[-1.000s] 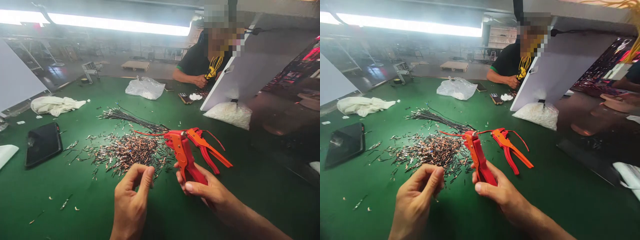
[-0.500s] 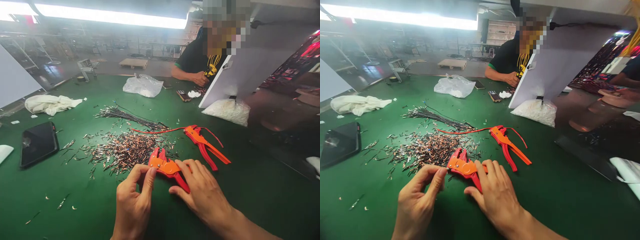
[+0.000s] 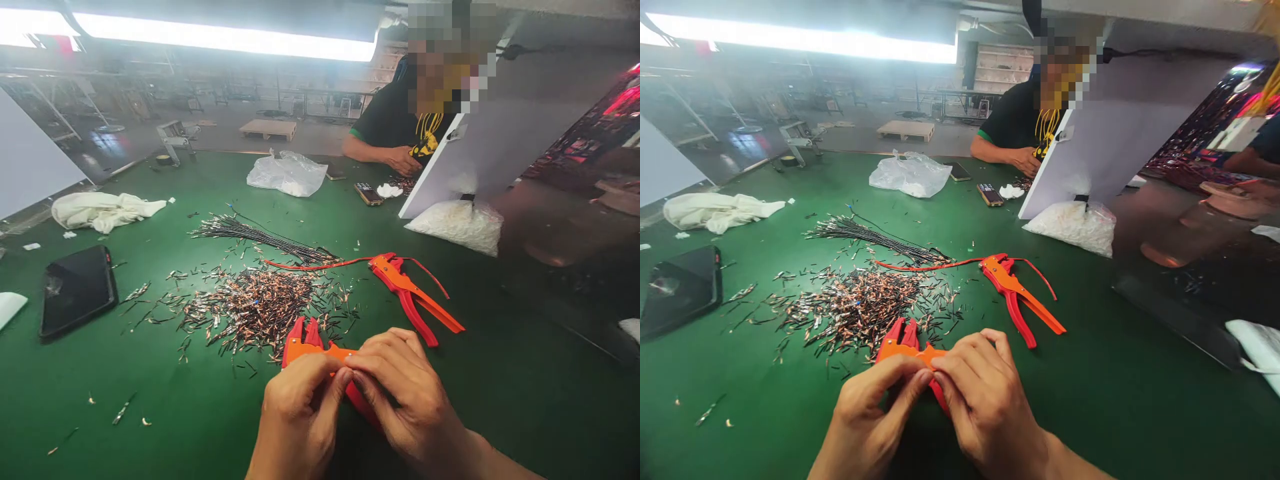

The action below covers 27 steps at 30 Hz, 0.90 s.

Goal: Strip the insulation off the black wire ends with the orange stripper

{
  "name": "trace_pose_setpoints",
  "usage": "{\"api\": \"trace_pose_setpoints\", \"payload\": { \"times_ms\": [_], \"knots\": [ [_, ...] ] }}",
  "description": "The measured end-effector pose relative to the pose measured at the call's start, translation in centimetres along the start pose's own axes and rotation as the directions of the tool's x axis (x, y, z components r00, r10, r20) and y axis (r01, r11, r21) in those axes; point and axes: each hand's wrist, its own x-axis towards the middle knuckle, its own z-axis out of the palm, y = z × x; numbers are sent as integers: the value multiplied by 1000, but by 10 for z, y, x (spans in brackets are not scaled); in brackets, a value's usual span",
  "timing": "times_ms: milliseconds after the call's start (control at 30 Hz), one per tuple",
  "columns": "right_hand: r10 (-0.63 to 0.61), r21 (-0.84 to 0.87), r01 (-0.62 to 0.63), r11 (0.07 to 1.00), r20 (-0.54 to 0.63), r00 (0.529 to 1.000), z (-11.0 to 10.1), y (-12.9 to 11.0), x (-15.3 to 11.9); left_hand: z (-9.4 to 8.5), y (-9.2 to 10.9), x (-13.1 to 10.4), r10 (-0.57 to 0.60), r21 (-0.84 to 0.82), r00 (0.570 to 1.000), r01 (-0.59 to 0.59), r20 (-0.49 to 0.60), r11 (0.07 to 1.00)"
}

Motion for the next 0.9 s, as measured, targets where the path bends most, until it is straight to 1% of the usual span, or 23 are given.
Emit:
{"api": "trace_pose_setpoints", "payload": {
  "times_ms": [67,133,167,233,267,333,367,433,500,567,633,733,800,900],
  "knots": [
    [0,-39,0,999,-7,1000,0,2,0,-1,-2,0,21,21,1000,-21,13,1000],
    [-16,-86,15,996,-14,1000,0,5,1,-1,-4,0,72,76,997,-69,-28,995],
    [-28,-111,26,994,-16,999,0,7,1,0,-6,0,110,121,993,-106,-28,987],
    [-50,-172,48,984,-10,999,0,9,2,2,-9,-1,183,231,983,-180,7,956],
    [-59,-202,58,978,2,998,0,10,2,3,-10,-2,213,281,976,-217,47,935],
    [-71,-240,71,968,9,997,1,12,4,6,-13,-3,248,345,965,-264,91,901],
    [-71,-248,70,966,5,997,1,13,5,8,-14,-4,255,357,964,-266,77,895],
    [-68,-224,59,973,-30,997,0,17,7,10,-14,-5,249,336,968,-234,-2,912],
    [-48,-205,36,978,-52,997,-1,22,10,10,-11,-4,205,251,971,-170,-122,953],
    [-20,-236,9,972,-43,999,-1,27,13,7,-6,-3,141,130,968,-116,-206,985],
    [-1,-252,-15,968,-64,998,-1,30,15,2,-1,-1,75,31,963,-70,-257,997],
    [3,-160,-21,987,-113,994,-1,31,16,-5,6,0,-13,-39,951,1,-310,999],
    [18,-171,-31,985,-79,997,-2,28,15,-8,9,-1,-75,-67,939,55,-336,996],
    [87,-266,-62,962,82,993,-7,20,9,-12,10,0,-202,-154,908,155,-368,976]
  ]
}}
